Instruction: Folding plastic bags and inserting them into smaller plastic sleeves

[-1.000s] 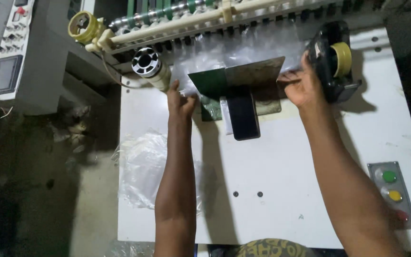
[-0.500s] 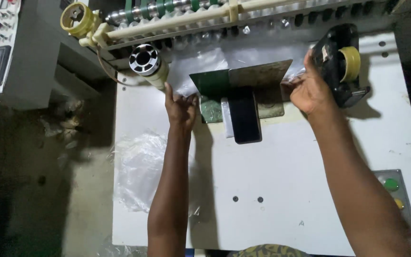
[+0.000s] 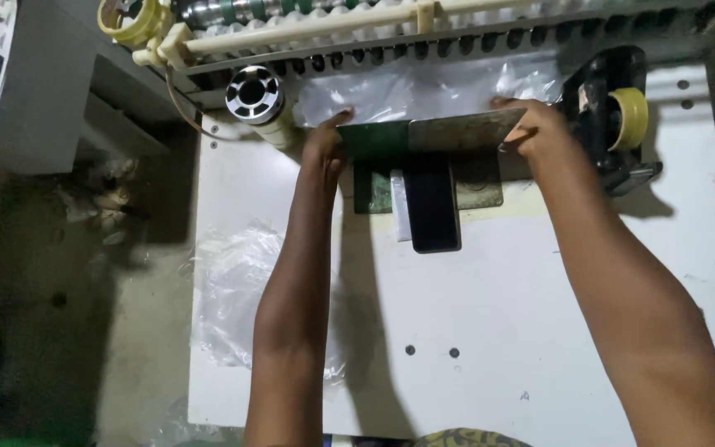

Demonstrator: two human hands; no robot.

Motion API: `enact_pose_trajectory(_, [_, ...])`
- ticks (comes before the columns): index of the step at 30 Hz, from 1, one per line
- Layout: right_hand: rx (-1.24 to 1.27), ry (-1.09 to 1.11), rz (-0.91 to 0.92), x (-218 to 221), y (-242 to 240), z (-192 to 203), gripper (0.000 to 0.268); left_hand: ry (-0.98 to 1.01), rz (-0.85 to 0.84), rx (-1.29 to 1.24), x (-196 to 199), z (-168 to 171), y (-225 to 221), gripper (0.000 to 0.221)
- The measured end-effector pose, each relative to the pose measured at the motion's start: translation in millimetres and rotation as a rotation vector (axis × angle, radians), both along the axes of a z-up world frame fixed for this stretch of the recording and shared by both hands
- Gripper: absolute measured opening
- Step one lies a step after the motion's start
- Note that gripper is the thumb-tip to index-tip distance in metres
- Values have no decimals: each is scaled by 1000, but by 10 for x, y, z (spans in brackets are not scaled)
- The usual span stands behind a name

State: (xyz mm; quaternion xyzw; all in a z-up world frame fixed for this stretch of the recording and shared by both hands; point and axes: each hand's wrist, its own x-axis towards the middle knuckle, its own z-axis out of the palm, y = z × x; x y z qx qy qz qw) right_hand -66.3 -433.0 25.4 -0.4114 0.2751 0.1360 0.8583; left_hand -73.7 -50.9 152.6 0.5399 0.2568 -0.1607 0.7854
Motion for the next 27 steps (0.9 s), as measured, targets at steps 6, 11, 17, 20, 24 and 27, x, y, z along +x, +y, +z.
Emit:
enact_pose_trajectory(6, [-1149,-150,-618,-883,-86,86,81,-595,316,308,-403,181,115,51])
enact_pose_trajectory(11, [-1493,-1100,-114,-2573,311,1713,37,-898,433,549,-1162,754,502,31])
enact_pose_trajectory(17, [-1591,-922,283,-3900,-58,1257,70,-759,84,730,-2163,1476,674,18])
enact_pose_trajectory(20, [-1598,-588,601,-4053,11,1483,100,-702,-83,599,-2467,1769,476,39])
enact_pose_trajectory(24, [-1704,-792,877,-4018,104,1910,117,-865,-443,703,-2658,1838,244,40])
enact_pose_trajectory(27, [-1502,-880,552,-3838,706,2702,104,-895,-777,623,-2737,1852,-25,22])
